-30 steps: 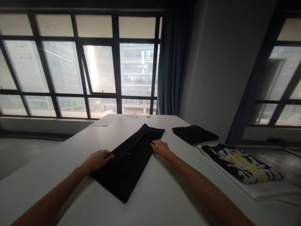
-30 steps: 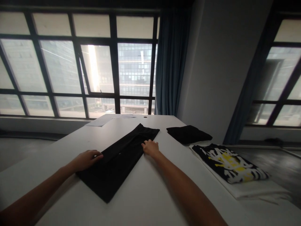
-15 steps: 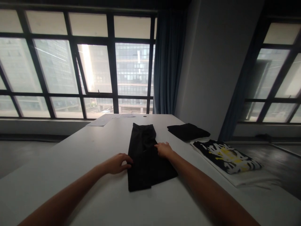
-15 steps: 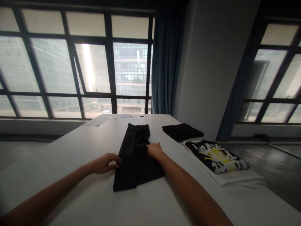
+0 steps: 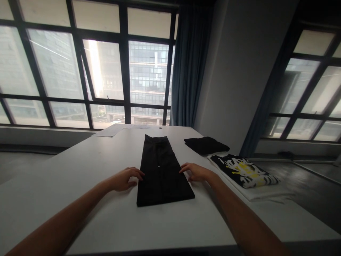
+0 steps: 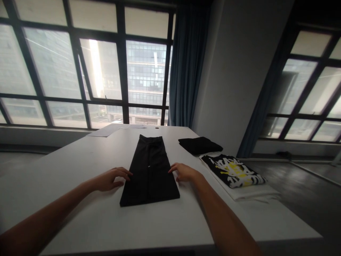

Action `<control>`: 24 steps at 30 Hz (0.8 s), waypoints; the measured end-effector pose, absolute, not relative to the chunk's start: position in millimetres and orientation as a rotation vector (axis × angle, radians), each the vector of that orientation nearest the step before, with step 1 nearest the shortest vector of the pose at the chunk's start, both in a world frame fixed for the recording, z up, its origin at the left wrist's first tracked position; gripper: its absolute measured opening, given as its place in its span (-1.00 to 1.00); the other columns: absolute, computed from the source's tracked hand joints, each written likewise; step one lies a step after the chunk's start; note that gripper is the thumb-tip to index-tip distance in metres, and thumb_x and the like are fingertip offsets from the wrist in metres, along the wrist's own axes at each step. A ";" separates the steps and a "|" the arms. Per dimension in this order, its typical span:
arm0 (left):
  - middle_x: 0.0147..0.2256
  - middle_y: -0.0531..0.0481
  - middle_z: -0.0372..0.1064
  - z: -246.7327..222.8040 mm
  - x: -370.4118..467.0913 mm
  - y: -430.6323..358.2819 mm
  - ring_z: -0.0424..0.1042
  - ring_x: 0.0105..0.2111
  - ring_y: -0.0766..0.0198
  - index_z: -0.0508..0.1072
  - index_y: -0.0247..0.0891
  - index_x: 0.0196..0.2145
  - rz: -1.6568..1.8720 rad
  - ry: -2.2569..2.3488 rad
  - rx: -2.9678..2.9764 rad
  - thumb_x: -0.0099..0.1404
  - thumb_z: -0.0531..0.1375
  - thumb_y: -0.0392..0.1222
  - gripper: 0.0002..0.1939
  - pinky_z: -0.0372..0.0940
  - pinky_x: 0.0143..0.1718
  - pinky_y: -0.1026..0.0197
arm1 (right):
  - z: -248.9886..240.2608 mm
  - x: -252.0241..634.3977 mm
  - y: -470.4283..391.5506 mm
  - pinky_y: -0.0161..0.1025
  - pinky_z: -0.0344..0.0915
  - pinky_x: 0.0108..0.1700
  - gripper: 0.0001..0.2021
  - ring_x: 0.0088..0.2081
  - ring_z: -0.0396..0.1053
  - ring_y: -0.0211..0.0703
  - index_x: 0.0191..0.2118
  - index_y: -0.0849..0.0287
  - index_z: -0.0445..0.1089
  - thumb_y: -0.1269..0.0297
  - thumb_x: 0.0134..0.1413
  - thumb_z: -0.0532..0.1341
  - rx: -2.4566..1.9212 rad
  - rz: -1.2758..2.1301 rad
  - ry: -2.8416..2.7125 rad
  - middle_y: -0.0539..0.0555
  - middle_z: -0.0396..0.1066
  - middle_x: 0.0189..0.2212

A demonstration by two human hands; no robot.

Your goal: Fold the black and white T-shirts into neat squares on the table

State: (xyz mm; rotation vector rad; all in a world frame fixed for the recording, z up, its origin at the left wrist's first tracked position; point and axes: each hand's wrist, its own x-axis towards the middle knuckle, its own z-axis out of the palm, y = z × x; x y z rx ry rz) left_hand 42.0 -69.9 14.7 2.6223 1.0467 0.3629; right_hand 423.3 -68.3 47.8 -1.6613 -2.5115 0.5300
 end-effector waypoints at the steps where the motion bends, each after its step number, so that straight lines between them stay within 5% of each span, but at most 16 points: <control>1: 0.10 -0.03 0.39 13.6 44.0 -70.1 0.32 0.11 0.05 0.54 -0.09 -0.09 0.381 1.033 2.645 0.28 0.16 -0.11 -0.74 0.18 0.18 -0.02 | 48.3 421.8 -69.1 -0.10 0.15 0.23 -0.45 0.22 0.20 0.08 0.00 0.02 0.52 0.51 -0.22 0.34 -1.631 0.551 -2.521 0.08 0.22 0.24; 11: 0.08 -0.01 0.43 4.8 46.3 -61.2 0.40 0.06 0.10 0.54 -0.07 -0.07 0.402 0.897 2.687 0.33 0.15 0.01 -0.70 0.17 0.17 0.06 | 57.5 411.3 -80.5 -0.17 0.25 0.15 -0.73 0.07 0.37 0.02 -0.28 0.05 0.62 0.43 -0.21 0.32 -1.530 0.631 -2.552 0.02 0.44 0.05; 17: 0.21 -0.02 0.28 4.4 39.1 -60.6 0.25 0.19 -0.01 0.49 -0.04 0.03 0.366 1.031 2.667 0.24 0.24 0.09 -0.57 0.11 0.21 -0.03 | 53.6 413.7 -79.0 -0.22 0.25 0.13 -0.51 0.07 0.37 0.00 -0.09 0.04 0.55 0.50 -0.28 0.36 -1.613 0.478 -2.531 0.03 0.43 0.06; 24: 0.18 0.00 0.33 7.4 43.4 -64.6 0.34 0.12 0.02 0.46 -0.03 0.06 0.329 1.010 2.695 0.26 0.22 0.00 -0.59 0.15 0.17 0.00 | 47.5 414.8 -74.9 -0.22 0.25 0.12 -0.58 0.05 0.38 -0.01 -0.15 0.06 0.57 0.49 -0.25 0.36 -1.632 0.490 -2.533 0.05 0.41 0.06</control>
